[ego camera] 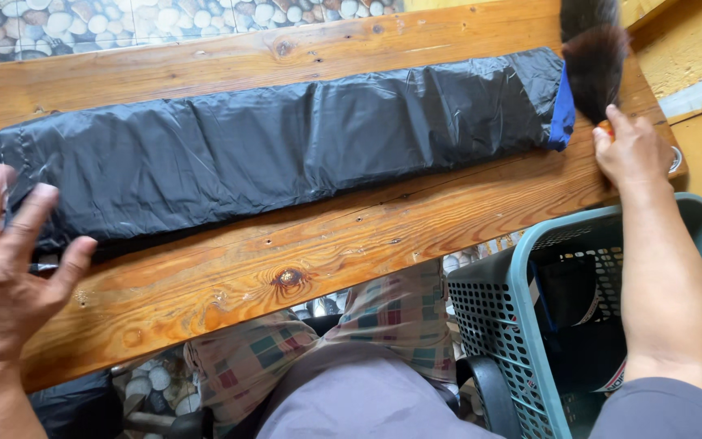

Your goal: The person folds a large black plastic sheet on a wooden table, using a brush to smooth it out. They then place the folded sheet into a black bag, secure it with a blue strap, and place it in a basket.

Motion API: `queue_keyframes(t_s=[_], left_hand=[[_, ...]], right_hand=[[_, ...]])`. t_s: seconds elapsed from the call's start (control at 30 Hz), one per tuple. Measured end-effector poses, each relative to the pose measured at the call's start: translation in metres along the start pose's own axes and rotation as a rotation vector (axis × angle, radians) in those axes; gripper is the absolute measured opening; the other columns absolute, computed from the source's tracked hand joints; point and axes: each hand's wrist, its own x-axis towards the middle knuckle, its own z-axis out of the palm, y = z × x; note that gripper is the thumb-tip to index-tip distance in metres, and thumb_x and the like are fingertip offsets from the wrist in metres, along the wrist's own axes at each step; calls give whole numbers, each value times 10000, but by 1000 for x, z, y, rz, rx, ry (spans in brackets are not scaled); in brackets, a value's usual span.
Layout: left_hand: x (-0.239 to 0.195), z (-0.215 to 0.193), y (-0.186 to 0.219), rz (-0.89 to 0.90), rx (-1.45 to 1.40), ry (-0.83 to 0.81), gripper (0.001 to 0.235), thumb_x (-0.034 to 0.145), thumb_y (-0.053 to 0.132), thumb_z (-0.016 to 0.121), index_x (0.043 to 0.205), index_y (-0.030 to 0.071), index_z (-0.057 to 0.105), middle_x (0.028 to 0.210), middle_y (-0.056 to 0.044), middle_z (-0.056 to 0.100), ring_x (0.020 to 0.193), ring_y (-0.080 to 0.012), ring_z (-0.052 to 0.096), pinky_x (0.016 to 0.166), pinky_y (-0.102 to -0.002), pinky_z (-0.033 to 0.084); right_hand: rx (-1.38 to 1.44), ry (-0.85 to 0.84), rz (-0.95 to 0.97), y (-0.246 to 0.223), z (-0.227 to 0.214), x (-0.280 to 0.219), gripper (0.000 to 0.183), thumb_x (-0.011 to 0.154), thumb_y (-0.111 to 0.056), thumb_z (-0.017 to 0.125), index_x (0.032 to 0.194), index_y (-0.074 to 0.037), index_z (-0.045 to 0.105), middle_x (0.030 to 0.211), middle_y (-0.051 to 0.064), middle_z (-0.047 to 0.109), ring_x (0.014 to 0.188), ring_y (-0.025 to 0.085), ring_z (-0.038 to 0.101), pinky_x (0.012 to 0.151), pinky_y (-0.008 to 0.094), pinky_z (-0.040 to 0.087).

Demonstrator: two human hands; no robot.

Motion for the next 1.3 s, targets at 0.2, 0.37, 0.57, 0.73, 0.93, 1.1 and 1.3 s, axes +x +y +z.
queue_keyframes(t_s=[0.2,0.37,0.57,0.73,0.93,1.1,1.3], left_hand=[[9,-5,10,91,-184,-156,602,880,356,769,1402,59,729,1563,-229,673,1486,-387,633,1297,-551,427],[15,-11,8,113,-208,-184,646,801,261,732,1425,96,694,1592,-233,637,1508,-391,597,1303,-578,397],[19,-16,6,170,-56,-256,594,835,257,713,1423,182,673,1581,-157,632,1490,-319,601,1294,-498,420],[26,-17,15,304,222,-155,374,948,204,689,1318,259,701,1452,-41,730,1371,-184,708,1197,-367,550],[33,-9,13,284,88,-30,260,951,60,703,1185,161,755,1308,-46,799,1245,-209,772,1086,-358,593],[34,-9,6,273,73,-73,333,909,129,713,1239,149,751,1339,-55,773,1261,-198,742,1115,-376,566],[34,-18,6,256,5,-124,506,881,389,779,1294,100,732,1390,-111,726,1304,-247,686,1173,-451,486]], right_hand=[[-105,232,-122,26,33,21,494,1037,-317,725,1505,-159,709,1107,254,658,918,473,701,701,594,568],[-230,401,-133,54,53,31,433,984,-307,804,1412,-240,792,1065,144,724,847,363,737,627,509,583],[-265,652,-174,-4,3,14,509,888,-289,860,1331,-69,741,1111,159,629,971,350,634,721,474,512],[309,648,-753,-129,-76,-39,538,1061,-298,711,1423,92,638,1346,271,671,1228,426,623,1051,500,425],[425,418,-1064,-247,-113,-97,807,853,-460,819,1481,-31,549,1462,200,568,1417,364,509,1209,517,342],[362,386,-1089,-278,-110,-92,628,845,-257,766,1434,-101,616,1453,150,591,1348,352,574,1149,486,426],[212,497,-1147,-286,-103,-79,607,800,-156,763,1395,-105,654,1372,96,679,1257,286,654,1019,409,539]])
